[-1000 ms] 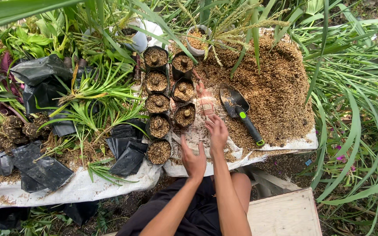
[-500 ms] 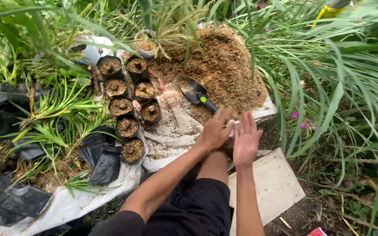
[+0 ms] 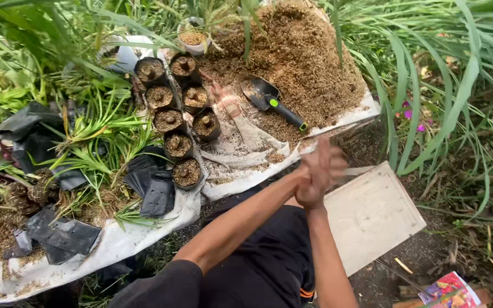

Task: The person fills plastic pots with a soil mixture using a trowel and plants plant cuttings into them.

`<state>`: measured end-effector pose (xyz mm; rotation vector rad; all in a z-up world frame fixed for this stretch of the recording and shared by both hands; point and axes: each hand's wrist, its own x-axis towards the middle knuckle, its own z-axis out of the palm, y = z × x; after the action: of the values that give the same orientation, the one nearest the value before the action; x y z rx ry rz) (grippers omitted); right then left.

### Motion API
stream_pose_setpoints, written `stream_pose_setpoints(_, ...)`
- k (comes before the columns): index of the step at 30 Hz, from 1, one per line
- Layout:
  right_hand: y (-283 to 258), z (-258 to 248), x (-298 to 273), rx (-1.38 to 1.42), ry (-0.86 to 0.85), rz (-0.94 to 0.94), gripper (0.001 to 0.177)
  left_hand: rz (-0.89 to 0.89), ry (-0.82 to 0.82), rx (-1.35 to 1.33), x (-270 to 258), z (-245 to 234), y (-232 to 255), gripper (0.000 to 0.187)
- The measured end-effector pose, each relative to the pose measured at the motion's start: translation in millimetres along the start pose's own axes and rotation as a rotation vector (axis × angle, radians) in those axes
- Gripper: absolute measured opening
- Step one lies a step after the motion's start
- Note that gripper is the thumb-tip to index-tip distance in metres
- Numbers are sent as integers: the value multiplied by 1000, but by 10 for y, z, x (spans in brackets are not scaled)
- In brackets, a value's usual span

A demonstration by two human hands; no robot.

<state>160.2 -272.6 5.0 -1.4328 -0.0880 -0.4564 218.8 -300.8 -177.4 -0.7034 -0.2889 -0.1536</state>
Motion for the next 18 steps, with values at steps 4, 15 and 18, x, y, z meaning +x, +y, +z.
stream_pose_setpoints(4, 432, -169, 68, -681, -227, -275, 74, -116, 140, 889, -156, 1565, 156, 45)
stream_pose_setpoints(15, 1205, -289, -623, -778, -323, -104, 40, 369, 1101, 3456, -2022, 3916, 2274, 82)
stream_pose_setpoints(18, 1197, -296, -595, -864, -347, -233, 37, 156, 1148, 3549, -2217, 3709, 2673, 55)
